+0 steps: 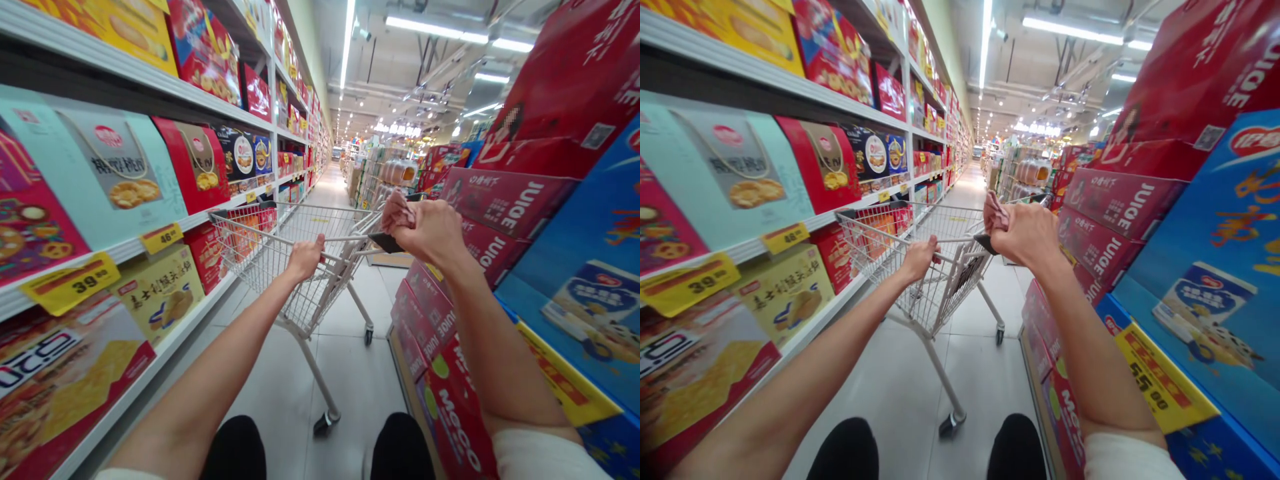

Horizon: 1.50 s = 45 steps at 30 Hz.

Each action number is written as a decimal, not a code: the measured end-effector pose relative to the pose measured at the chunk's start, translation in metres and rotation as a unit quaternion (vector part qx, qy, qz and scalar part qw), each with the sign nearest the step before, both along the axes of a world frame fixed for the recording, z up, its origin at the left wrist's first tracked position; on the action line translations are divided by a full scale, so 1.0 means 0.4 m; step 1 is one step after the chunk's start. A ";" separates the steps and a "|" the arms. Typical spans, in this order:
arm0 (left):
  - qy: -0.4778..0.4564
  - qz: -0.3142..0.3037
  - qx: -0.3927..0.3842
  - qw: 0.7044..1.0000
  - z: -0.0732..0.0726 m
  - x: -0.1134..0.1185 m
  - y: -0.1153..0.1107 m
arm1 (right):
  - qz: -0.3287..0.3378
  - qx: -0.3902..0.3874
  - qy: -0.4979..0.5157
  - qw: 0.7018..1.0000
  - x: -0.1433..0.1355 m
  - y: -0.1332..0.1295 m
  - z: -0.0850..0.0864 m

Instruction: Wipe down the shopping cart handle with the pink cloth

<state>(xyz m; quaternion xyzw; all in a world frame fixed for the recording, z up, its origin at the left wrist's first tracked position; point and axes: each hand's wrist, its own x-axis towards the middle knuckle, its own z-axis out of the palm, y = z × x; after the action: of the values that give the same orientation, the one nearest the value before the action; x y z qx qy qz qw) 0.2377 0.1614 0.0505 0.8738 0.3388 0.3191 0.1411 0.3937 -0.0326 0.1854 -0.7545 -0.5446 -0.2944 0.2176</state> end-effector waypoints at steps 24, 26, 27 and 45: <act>0.097 -0.016 0.039 0.994 0.016 0.121 -0.165 | 0.028 -0.043 -0.202 0.978 -0.059 0.087 -0.228; 0.115 -0.030 0.043 0.992 0.024 0.116 -0.167 | 0.063 -0.045 -0.209 0.975 -0.050 0.077 -0.230; 0.127 -0.040 0.043 0.990 0.030 0.109 -0.164 | 0.082 -0.047 -0.216 0.972 -0.040 0.063 -0.226; 0.163 0.001 0.148 0.975 -0.009 0.065 -0.168 | 0.016 -0.110 -0.163 0.980 0.216 -0.157 -0.013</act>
<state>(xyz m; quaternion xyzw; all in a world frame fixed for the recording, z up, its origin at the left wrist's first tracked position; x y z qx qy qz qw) 0.2637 0.0943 0.0469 0.9248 0.3075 0.2189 -0.0475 0.4802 -0.0956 0.1802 -0.7066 -0.6140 -0.3486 0.0464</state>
